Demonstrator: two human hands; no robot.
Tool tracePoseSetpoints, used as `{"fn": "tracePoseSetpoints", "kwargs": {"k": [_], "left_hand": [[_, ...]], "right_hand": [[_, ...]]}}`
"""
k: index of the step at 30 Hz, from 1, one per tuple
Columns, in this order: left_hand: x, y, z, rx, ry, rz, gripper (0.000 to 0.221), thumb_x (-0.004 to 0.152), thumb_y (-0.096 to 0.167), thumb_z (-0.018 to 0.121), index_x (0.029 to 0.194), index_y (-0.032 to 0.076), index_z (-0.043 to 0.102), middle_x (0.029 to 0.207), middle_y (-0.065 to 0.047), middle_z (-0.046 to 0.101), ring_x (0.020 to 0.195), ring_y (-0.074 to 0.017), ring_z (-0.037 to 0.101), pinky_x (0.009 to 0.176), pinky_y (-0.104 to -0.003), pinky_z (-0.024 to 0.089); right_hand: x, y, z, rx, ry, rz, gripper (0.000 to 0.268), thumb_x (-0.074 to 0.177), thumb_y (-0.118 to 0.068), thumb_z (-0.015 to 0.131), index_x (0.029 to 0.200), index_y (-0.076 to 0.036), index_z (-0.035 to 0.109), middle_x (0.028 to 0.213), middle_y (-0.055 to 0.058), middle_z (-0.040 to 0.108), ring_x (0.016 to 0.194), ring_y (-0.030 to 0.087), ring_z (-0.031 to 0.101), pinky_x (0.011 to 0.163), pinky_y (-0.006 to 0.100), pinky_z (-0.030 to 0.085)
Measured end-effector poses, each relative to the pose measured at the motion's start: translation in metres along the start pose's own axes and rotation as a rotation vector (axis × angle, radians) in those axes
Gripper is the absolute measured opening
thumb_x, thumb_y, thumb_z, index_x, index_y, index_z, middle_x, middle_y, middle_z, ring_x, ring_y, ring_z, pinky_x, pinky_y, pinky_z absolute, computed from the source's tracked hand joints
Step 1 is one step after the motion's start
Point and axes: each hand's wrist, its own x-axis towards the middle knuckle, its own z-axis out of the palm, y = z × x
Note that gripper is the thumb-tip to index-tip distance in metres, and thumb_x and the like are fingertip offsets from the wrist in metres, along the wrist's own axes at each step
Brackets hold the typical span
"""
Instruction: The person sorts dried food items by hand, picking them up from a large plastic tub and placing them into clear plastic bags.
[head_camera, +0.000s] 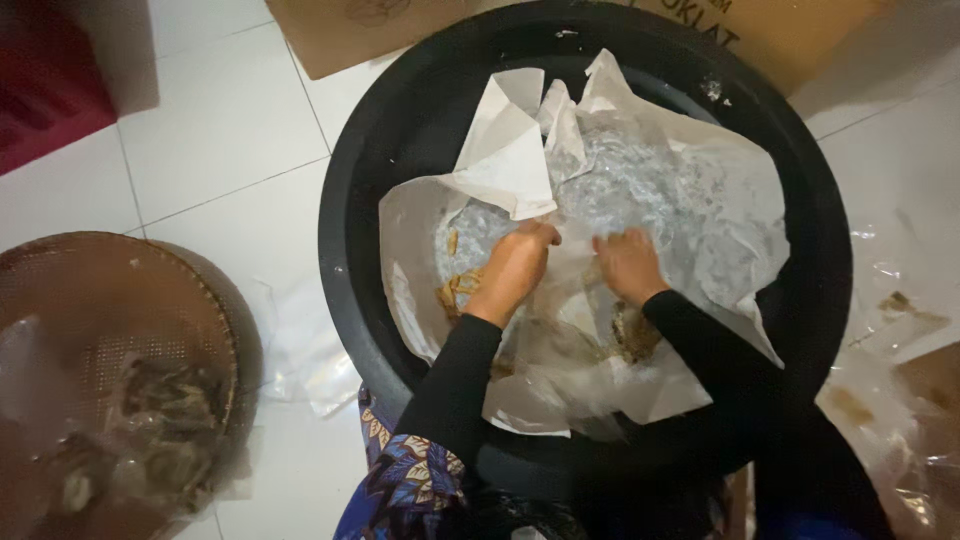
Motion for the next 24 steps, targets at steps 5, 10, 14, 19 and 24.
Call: {"fn": "tracePoseSetpoints", "kwargs": {"k": [5, 10, 14, 19, 24], "left_hand": [[-0.002, -0.017, 0.020, 0.028, 0.005, 0.012, 0.026, 0.088, -0.005, 0.058, 0.107, 0.005, 0.073, 0.104, -0.021, 0.073, 0.097, -0.0384, 0.071, 0.084, -0.047, 0.056], [-0.003, -0.006, 0.012, 0.045, -0.033, 0.041, 0.031, 0.076, 0.001, 0.065, 0.107, 0.001, 0.072, 0.098, -0.024, 0.071, 0.094, -0.0415, 0.069, 0.080, -0.049, 0.055], [-0.001, -0.001, 0.009, 0.066, -0.007, 0.003, 0.022, 0.086, -0.003, 0.061, 0.103, 0.003, 0.073, 0.099, -0.020, 0.073, 0.098, -0.0399, 0.070, 0.083, -0.048, 0.055], [-0.002, -0.001, 0.006, 0.023, 0.025, 0.035, 0.027, 0.081, -0.002, 0.063, 0.106, 0.003, 0.073, 0.101, -0.020, 0.073, 0.095, -0.0395, 0.070, 0.082, -0.046, 0.055], [0.000, 0.005, 0.004, 0.004, 0.011, 0.056, 0.035, 0.077, -0.007, 0.061, 0.108, 0.003, 0.072, 0.104, -0.021, 0.073, 0.098, -0.0384, 0.070, 0.086, -0.045, 0.056]], "right_hand": [[0.012, -0.021, -0.124, 0.624, 0.172, 0.288, 0.022, 0.093, -0.009, 0.063, 0.115, -0.006, 0.065, 0.104, 0.017, 0.069, 0.094, 0.032, 0.068, 0.085, 0.047, 0.056], [0.010, -0.074, -0.172, 0.771, 0.197, 0.116, 0.027, 0.091, -0.007, 0.065, 0.117, -0.004, 0.062, 0.111, 0.015, 0.070, 0.098, 0.027, 0.072, 0.083, 0.042, 0.058], [0.003, -0.082, -0.162, 0.569, 0.289, -0.114, 0.033, 0.091, -0.003, 0.065, 0.125, -0.001, 0.063, 0.114, 0.017, 0.069, 0.099, 0.032, 0.069, 0.087, 0.044, 0.055], [-0.021, -0.028, -0.138, 0.609, 0.247, 0.216, 0.023, 0.095, -0.006, 0.062, 0.118, -0.003, 0.064, 0.109, 0.018, 0.072, 0.098, 0.035, 0.071, 0.085, 0.041, 0.056], [-0.030, 0.044, -0.056, 0.326, -0.559, 0.456, 0.062, 0.083, -0.035, 0.074, 0.135, -0.013, 0.049, 0.126, 0.026, 0.055, 0.112, 0.045, 0.061, 0.092, 0.051, 0.052]]}}
